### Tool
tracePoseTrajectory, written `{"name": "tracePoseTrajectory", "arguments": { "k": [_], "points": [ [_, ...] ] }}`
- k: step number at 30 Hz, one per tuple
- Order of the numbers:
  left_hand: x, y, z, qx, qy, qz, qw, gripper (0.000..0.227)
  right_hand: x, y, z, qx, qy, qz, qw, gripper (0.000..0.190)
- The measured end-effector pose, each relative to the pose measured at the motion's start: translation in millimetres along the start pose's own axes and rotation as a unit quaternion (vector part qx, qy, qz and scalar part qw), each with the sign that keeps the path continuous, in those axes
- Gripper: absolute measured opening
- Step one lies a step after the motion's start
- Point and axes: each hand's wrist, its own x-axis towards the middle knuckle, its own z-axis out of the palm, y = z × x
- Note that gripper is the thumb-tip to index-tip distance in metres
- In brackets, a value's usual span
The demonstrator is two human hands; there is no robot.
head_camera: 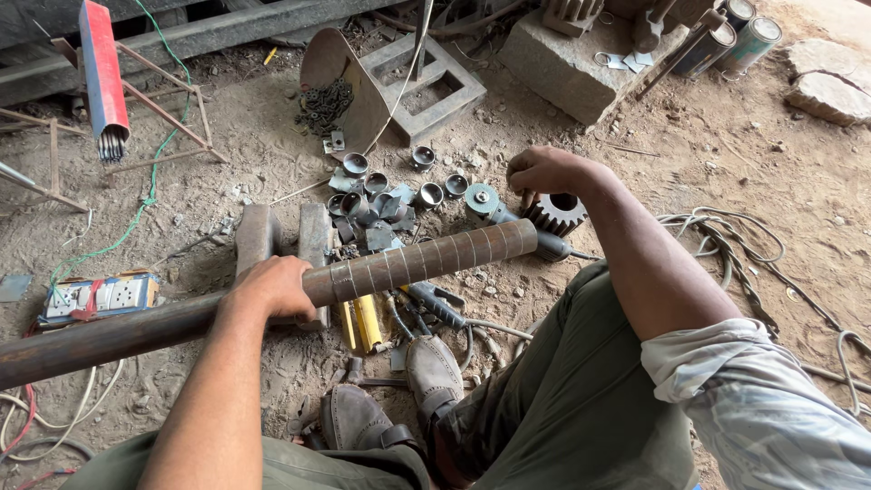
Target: The person sits on the ground and repeatedly places small metal rings onto a long metal rod, aligning them with pre-marked lines. The person adjusts the rod and rings by hand to ensure proper placement.
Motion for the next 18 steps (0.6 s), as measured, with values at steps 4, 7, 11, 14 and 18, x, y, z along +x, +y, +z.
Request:
{"name": "tracePoseTrajectory", "arguments": {
  "k": [4, 7, 11, 14, 18],
  "points": [
    [3.2, 0.0, 4.0, -0.01, -0.017, -0.009, 1.0, 0.069, -0.7, -5.6, 3.8, -0.01, -0.052, 0.04, 0.998, 0.027],
    [0.8, 0.7, 1.9, 0.001, -0.007, -0.005, 1.0, 0.071, -0.1, -9.1, 9.2, 0.006, -0.084, 0.047, 0.995, 0.028],
    [-2.2, 2.2, -1.3, 0.004, 0.004, -0.002, 1.0, 0.075, -1.6, -15.7, 7.8, -0.004, -0.077, 0.026, 0.997, 0.027],
    [-4.2, 2.9, -3.0, 0.013, 0.004, 0.004, 1.0, 0.069, -4.0, -21.1, 5.5, 0.019, -0.069, -0.002, 0.997, 0.025],
    [-5.7, 2.0, -4.1, 0.012, 0.006, 0.01, 1.0, 0.064, 0.8, -25.8, 13.3, -0.002, -0.086, -0.004, 0.996, 0.025]
  ]
}}
